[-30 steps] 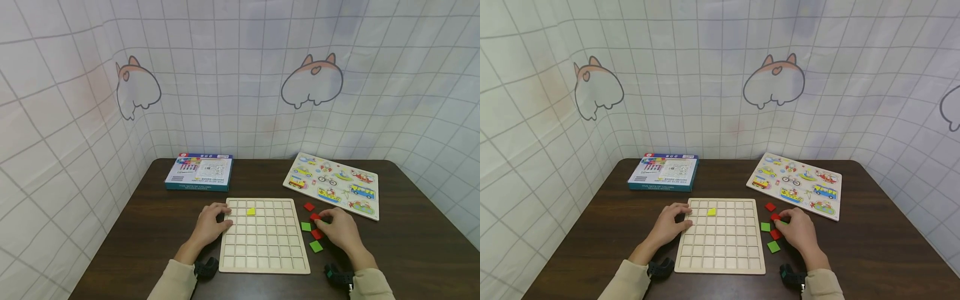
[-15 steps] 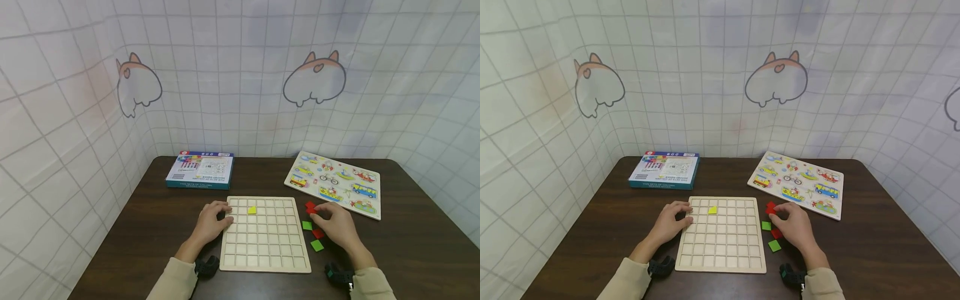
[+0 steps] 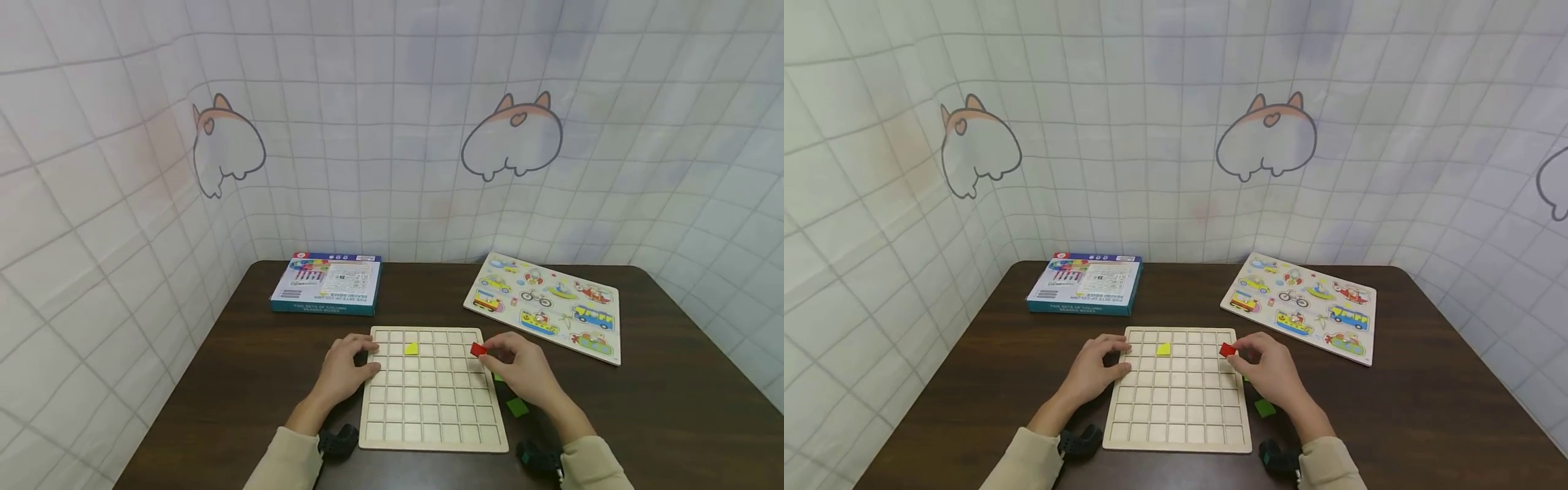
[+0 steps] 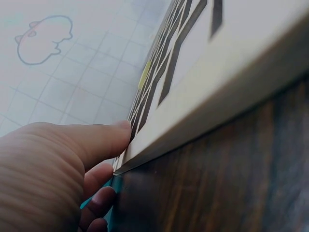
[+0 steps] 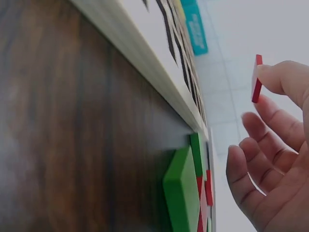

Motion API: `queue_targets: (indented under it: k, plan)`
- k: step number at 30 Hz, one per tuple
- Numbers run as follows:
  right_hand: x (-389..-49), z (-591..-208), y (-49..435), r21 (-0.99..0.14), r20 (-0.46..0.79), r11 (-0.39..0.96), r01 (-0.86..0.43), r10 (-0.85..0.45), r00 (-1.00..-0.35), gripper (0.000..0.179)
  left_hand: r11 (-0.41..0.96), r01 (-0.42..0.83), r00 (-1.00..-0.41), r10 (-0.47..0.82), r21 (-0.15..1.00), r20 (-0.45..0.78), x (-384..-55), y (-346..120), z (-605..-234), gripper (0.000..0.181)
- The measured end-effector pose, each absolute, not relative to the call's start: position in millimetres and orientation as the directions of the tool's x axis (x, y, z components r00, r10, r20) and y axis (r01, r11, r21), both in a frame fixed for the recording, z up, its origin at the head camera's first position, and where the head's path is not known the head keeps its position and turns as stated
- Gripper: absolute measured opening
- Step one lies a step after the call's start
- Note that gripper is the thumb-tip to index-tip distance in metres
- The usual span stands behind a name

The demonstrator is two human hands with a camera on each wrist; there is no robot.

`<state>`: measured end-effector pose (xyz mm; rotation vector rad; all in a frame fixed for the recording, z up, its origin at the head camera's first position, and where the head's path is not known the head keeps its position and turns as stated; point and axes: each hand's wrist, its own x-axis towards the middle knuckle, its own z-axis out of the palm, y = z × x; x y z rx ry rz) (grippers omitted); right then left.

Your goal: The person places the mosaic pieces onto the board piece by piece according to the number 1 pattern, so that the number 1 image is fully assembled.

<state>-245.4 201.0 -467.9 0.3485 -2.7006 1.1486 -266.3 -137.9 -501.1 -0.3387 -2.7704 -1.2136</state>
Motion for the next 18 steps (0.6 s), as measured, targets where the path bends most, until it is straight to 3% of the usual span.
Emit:
queue_targets:
  k: [18]
  plan:
    - [-257, -451, 176, -0.64, 0.185, 0.689, -0.34, -0.292, -0.938, 0.017, 0.647, 0.26, -0.966, 0.166, 0.717, 0.2, -266, -137, -502, 0.031]
